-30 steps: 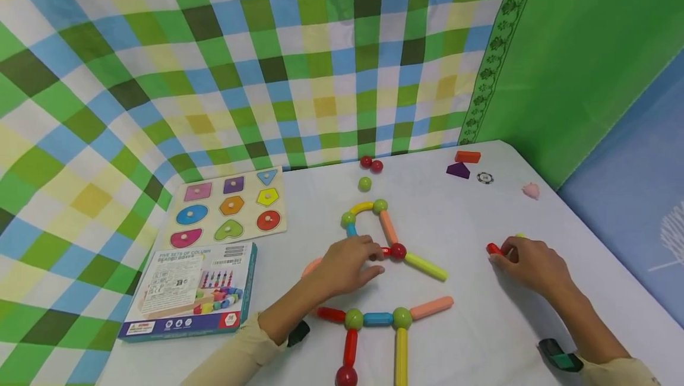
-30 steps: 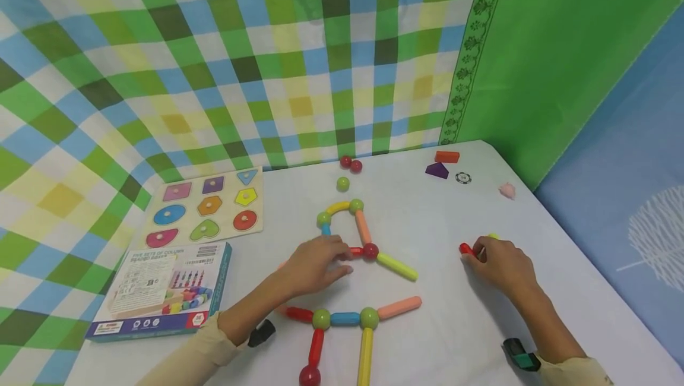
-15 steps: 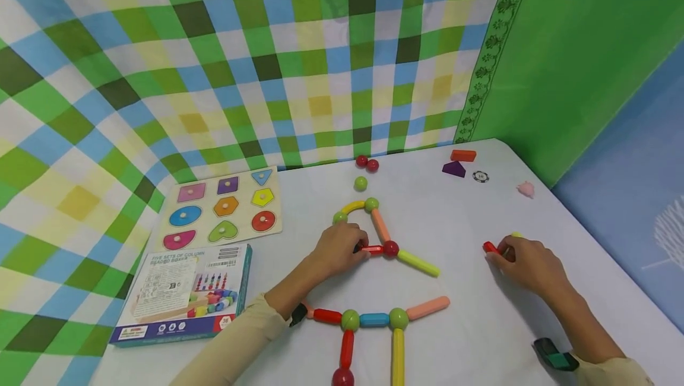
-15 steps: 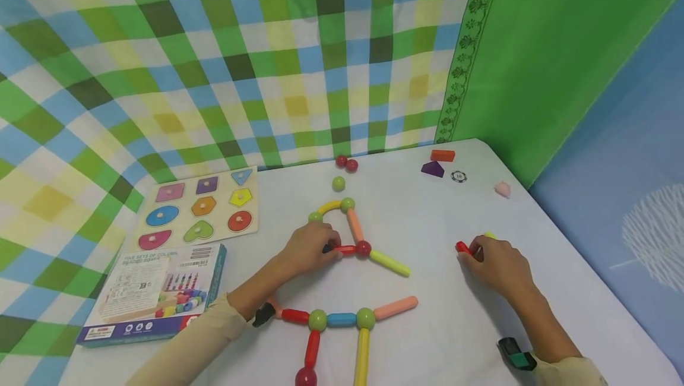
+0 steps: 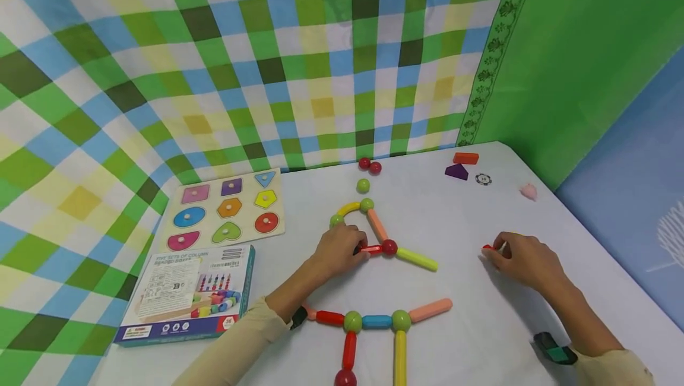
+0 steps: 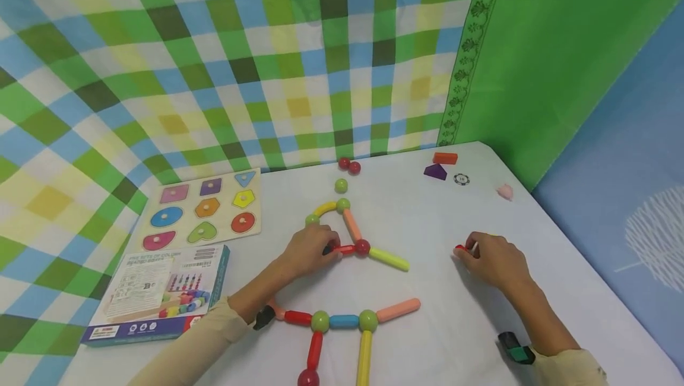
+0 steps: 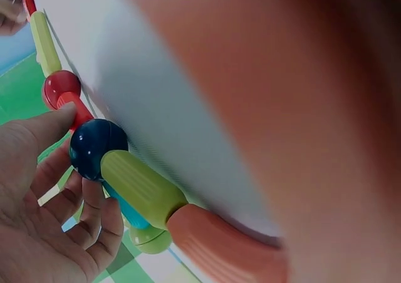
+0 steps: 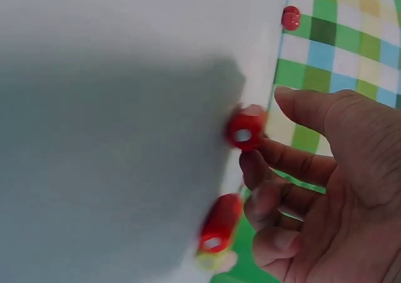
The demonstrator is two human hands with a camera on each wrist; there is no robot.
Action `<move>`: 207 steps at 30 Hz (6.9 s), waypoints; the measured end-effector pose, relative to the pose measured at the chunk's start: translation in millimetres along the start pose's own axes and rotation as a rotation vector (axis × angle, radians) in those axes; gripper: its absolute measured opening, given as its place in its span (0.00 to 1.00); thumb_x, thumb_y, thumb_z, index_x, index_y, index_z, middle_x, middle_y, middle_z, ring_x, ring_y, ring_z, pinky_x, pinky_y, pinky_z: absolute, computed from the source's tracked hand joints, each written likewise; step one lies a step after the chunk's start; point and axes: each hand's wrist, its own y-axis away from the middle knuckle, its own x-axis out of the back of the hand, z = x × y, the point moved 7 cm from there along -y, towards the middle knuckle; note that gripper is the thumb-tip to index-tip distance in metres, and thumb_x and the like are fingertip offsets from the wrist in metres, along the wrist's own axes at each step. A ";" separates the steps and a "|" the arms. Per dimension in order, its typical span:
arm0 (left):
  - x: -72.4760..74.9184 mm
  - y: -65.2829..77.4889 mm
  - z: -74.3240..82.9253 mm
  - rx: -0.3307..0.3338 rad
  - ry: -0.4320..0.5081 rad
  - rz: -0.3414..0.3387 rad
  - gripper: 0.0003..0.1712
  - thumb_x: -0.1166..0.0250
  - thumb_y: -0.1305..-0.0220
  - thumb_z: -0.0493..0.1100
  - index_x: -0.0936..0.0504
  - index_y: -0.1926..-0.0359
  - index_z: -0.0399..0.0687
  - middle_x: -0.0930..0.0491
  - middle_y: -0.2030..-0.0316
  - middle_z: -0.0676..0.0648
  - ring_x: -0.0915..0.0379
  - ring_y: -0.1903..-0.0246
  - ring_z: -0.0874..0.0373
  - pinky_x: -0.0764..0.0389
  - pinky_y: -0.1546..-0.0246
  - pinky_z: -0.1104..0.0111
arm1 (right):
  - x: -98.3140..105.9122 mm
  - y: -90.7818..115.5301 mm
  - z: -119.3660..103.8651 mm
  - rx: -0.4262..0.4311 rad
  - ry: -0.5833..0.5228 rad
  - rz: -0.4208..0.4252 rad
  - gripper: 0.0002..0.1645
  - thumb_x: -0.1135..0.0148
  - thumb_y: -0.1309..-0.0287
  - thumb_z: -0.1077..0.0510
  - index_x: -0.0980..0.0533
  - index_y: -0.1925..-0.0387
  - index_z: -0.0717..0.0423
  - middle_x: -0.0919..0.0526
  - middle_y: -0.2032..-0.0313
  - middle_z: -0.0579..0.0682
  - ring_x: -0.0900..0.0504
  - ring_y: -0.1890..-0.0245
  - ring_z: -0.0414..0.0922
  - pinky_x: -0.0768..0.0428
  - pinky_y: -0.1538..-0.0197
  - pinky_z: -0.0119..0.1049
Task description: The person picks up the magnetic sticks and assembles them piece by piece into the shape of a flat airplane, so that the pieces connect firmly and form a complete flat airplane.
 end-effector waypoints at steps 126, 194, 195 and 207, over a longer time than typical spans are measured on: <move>-16.1 -33.3 96.1 -0.427 -0.074 -0.231 0.17 0.29 0.46 0.55 0.16 0.55 0.63 0.24 0.62 0.59 0.35 0.59 0.62 0.33 0.59 0.69 | -63.0 39.9 -59.8 0.162 -0.403 -0.126 0.18 0.30 0.48 0.45 0.24 0.56 0.43 0.23 0.67 0.40 0.26 0.68 0.43 0.23 0.66 0.31; -29.9 17.1 127.0 -0.273 -0.032 -0.111 0.19 0.37 0.41 0.61 0.26 0.80 0.57 0.36 0.89 0.58 0.39 0.86 0.65 0.39 0.82 0.75 | -55.2 44.2 -62.3 0.183 -0.446 -0.114 0.19 0.35 0.43 0.45 0.23 0.53 0.46 0.23 0.69 0.44 0.27 0.71 0.44 0.23 0.71 0.32; -29.9 17.6 126.6 -0.272 -0.026 -0.111 0.19 0.37 0.41 0.61 0.26 0.79 0.57 0.36 0.89 0.58 0.39 0.86 0.65 0.39 0.82 0.75 | -55.4 44.1 -62.4 0.176 -0.447 -0.113 0.18 0.35 0.44 0.44 0.23 0.53 0.45 0.23 0.69 0.44 0.26 0.72 0.44 0.23 0.70 0.32; -25.9 29.9 102.8 -0.193 0.048 -0.165 0.16 0.37 0.41 0.62 0.17 0.67 0.58 0.33 0.88 0.60 0.37 0.84 0.66 0.36 0.81 0.76 | -61.5 40.5 -66.8 0.214 -0.413 -0.117 0.17 0.33 0.45 0.44 0.23 0.55 0.42 0.24 0.71 0.42 0.27 0.72 0.42 0.24 0.70 0.31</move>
